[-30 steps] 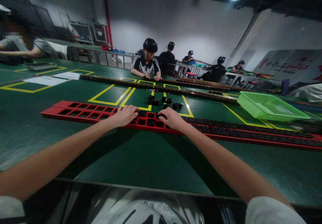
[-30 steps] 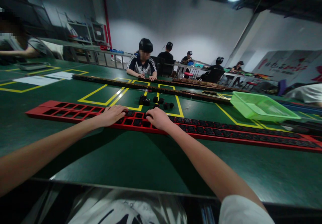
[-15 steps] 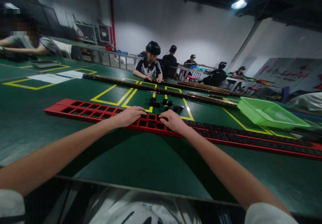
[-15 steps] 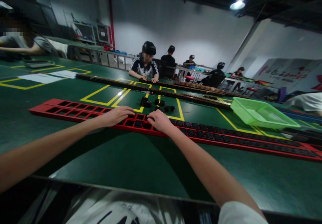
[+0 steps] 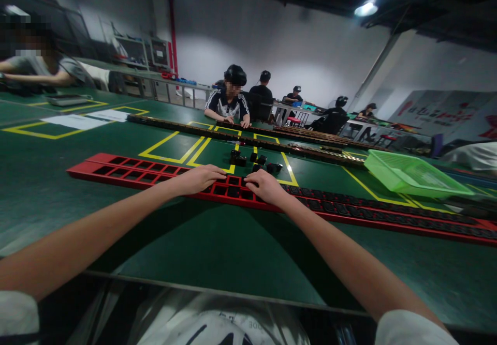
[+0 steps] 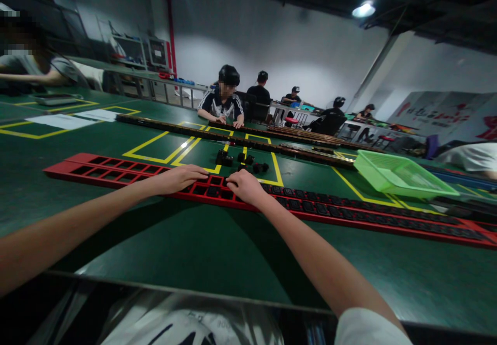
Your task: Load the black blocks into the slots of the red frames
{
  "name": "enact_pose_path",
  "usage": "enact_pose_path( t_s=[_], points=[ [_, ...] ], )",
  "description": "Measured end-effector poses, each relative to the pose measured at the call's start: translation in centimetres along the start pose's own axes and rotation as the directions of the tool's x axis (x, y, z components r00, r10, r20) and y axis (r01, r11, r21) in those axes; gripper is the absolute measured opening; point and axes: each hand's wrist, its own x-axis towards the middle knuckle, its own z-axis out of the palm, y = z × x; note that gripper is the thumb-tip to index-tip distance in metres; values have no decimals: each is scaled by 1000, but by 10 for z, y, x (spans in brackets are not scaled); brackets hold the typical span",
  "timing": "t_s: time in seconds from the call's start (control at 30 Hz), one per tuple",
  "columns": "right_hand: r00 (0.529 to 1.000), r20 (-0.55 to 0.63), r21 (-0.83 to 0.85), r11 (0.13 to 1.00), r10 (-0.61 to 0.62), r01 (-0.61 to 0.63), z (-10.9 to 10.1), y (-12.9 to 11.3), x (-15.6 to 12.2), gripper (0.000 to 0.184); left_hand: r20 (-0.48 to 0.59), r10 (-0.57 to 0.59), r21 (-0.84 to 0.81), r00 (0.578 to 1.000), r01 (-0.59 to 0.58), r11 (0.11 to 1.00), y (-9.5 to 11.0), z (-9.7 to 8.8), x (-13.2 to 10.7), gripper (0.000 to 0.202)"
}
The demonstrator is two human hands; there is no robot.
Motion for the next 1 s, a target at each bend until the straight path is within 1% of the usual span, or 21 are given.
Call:
enact_pose_path(
  t_s=[0.13,0.2,0.27,0.33,0.47,0.57,0.63,0.73,0.8,0.87,0.93,1.0],
  points=[
    [999,19,-6,999,37,-37,-1,-4,0,21,9,-22,-9,1000,22,1000,3,-2,-2,38],
    [995,27,-26,995,97,-97,-2,-6,0,24,-5,-40,-12,999,40,999,5,-1,-3,39],
    [983,23,-55,982,184,-182,-5,-4,0,30,-21,-52,-17,998,51,999,7,-1,-4,41],
    [968,0,-92,964,251,-249,-8,2,0,32,-28,-42,-23,999,42,999,7,0,-4,41],
    [949,-76,-158,936,307,-315,-14,25,-3,25,-20,-31,-26,999,31,999,5,3,-3,39],
    [931,-82,-151,919,357,-365,-14,40,-6,25,-14,-46,-37,999,45,998,4,3,-3,40],
    [927,-46,-148,915,372,-374,-11,46,-8,31,-16,-55,-43,998,54,998,5,2,-3,39],
    [926,67,-143,923,370,-358,-8,48,-8,41,-10,-60,-48,998,59,997,8,0,-3,39],
    [915,150,-135,924,376,-357,-8,48,-8,45,-7,-66,-47,998,65,997,9,-1,-3,39],
    [903,204,-133,925,378,-357,-8,48,-7,47,-9,-69,-44,998,68,997,9,-1,-3,39],
    [904,225,-130,931,364,-342,-8,48,-7,47,-14,-68,-45,998,67,997,9,-1,-3,40],
    [913,210,-128,936,349,-328,-8,48,-7,45,-13,-65,-49,998,64,997,9,-1,-2,40]
  ],
)
